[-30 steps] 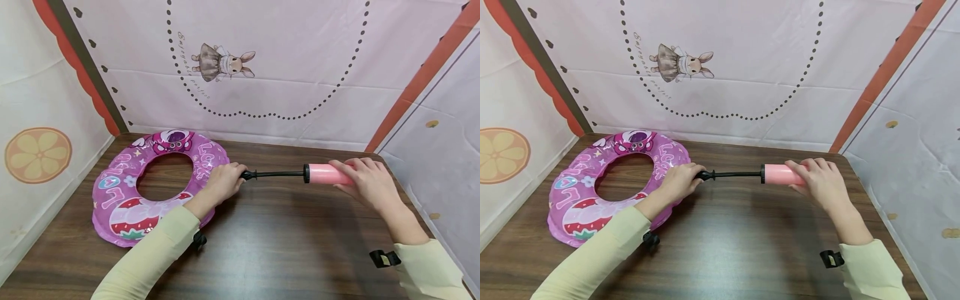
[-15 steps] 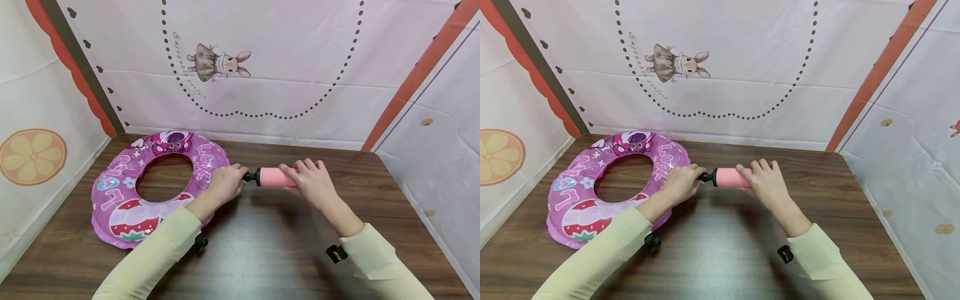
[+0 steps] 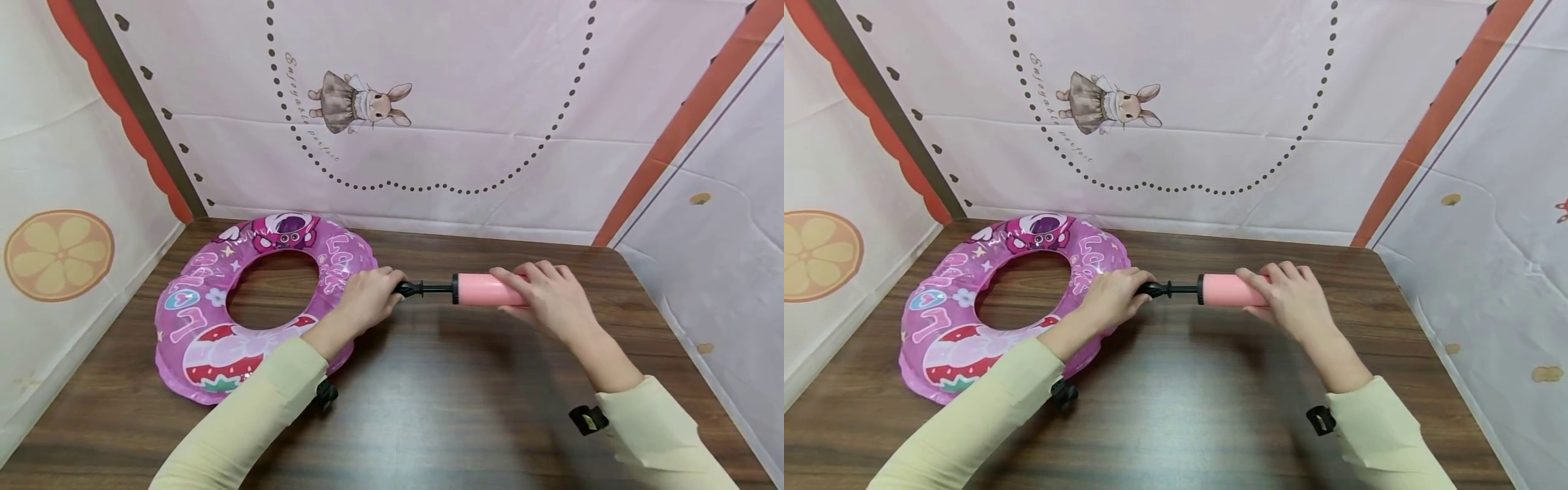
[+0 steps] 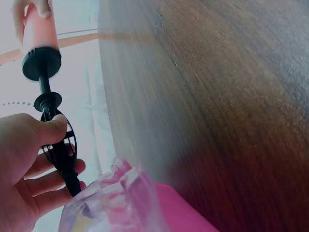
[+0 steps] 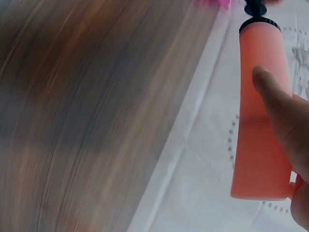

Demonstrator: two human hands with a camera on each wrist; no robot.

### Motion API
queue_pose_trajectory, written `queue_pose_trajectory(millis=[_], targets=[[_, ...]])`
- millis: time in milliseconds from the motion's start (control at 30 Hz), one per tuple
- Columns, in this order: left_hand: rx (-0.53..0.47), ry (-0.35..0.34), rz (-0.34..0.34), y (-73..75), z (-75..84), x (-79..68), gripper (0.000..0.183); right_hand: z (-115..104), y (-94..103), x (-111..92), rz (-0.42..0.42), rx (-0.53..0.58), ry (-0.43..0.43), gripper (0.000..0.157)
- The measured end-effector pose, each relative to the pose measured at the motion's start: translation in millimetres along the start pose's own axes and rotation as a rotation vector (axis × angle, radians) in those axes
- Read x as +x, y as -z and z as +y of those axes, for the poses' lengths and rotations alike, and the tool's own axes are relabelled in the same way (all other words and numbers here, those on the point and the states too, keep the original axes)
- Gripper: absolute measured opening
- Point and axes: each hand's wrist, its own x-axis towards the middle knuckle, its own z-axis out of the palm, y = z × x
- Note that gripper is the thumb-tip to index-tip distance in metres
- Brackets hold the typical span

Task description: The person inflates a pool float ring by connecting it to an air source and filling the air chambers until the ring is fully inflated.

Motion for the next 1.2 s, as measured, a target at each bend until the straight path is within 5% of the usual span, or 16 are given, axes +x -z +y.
queue_pose_trajectory(millis=[333, 800, 1200], targets=[[0.018, 0.004, 0.025, 1.3, -6.3, -1.9, 0.024, 37.7, 23.3, -24.5, -0.037, -0.006, -0.070, 0.069], [0.024, 0.007, 0.052, -2.4, 2.0, 5.8, 0.023, -19.4, -7.6, 34.6, 0.020, -0.056, 0.025, 0.060], [-0.038, 0.022, 0.069, -6.0, 2.0, 3.9, 0.024, -34.6, -21.0, 38.2, 0.061, -0.064, 0.031, 0.060]])
